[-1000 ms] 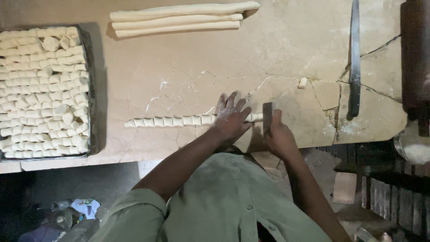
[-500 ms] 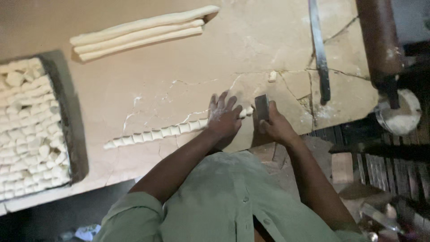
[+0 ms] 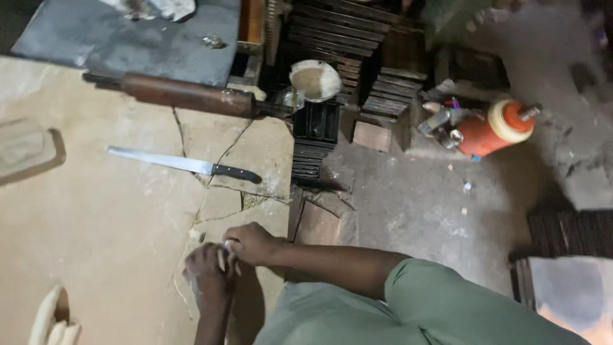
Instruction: The person rolls dough on a wooden table into long ropes by hand, then uses a dough scraper to cut each rope into small equal pieces, placing the cut dough pieces into a large tray already filled with similar pieces. They repeat this rolling and cutting cycle with several dough ropes.
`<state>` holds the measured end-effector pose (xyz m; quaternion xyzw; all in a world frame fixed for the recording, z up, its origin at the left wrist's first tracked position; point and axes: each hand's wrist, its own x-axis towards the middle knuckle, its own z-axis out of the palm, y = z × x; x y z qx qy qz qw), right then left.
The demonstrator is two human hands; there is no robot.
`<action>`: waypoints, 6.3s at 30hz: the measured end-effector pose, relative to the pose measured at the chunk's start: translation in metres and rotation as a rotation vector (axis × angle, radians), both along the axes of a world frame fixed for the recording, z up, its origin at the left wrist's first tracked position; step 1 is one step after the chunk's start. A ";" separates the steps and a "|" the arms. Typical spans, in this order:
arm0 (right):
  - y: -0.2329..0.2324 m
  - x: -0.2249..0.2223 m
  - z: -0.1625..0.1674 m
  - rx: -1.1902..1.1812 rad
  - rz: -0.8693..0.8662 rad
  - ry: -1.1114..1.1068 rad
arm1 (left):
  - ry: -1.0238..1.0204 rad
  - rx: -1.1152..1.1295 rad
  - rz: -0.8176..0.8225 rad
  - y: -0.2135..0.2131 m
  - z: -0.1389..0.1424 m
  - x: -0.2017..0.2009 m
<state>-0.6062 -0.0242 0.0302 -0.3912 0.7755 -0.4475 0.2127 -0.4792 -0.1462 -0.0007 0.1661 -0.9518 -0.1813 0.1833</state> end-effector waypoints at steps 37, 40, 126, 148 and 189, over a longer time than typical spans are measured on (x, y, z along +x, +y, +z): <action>-0.117 0.067 0.025 0.144 0.298 -0.352 | 0.302 0.994 0.448 -0.064 0.020 0.097; -0.139 0.070 0.024 0.266 0.297 -0.155 | 0.338 0.878 0.376 -0.085 0.020 0.100; -0.042 0.219 0.001 0.174 0.582 0.586 | -0.111 0.467 0.629 -0.021 -0.019 0.415; -0.210 0.577 0.012 -0.183 1.092 0.421 | 0.001 0.063 1.116 -0.044 0.034 0.656; -0.141 0.093 -0.017 0.092 0.308 0.664 | -0.626 0.440 1.081 -0.232 0.086 0.272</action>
